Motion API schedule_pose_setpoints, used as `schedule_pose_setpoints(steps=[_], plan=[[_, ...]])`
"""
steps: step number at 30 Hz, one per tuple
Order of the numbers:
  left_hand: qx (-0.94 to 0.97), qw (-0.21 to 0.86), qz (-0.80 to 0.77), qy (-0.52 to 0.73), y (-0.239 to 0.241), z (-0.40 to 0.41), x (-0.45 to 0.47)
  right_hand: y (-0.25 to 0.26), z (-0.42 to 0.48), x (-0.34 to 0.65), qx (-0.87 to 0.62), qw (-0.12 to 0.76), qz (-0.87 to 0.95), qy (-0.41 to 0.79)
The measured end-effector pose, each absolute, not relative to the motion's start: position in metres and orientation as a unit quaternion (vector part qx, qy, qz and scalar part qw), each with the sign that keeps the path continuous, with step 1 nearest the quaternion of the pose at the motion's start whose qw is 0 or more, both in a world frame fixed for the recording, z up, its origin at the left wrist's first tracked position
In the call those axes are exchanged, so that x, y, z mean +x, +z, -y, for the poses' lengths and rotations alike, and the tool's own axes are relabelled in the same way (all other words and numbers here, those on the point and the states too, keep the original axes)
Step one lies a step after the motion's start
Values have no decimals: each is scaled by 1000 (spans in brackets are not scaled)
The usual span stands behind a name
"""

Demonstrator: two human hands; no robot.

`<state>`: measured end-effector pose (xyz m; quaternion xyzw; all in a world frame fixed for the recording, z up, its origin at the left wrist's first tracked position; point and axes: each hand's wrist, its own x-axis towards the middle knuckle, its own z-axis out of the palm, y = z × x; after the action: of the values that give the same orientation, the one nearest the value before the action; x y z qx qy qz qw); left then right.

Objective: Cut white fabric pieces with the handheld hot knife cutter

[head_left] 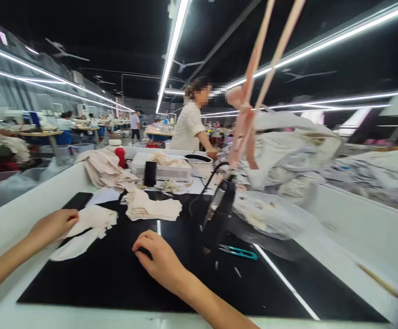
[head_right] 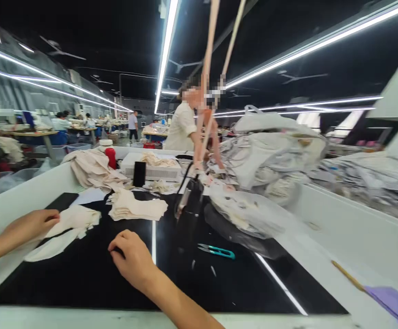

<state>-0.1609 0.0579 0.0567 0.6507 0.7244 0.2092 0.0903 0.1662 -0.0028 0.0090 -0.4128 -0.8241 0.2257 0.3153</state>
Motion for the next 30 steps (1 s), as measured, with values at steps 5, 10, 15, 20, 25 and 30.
schedule_pose_setpoints(steps=[5, 10, 15, 20, 25, 30], plan=[[657, 91, -735, 145, 58, -59, -159, 2, -3, 173, -366, 311, 833, 273], [664, 94, -728, 141, 51, -64, -168, -7, -11, 173, -362, 280, 840, 291], [683, 96, -706, 161, 50, -64, -168, -8, -14, 170, -370, 253, 848, 283], [692, 102, -695, 168, 39, -72, -167, -10, -14, 167, -359, 261, 851, 281], [695, 105, -685, 192, 34, -76, -167, -10, -10, 166, -354, 269, 847, 292], [697, 99, -659, 266, 52, -69, -165, -10, -6, 164, -365, 294, 815, 341]])
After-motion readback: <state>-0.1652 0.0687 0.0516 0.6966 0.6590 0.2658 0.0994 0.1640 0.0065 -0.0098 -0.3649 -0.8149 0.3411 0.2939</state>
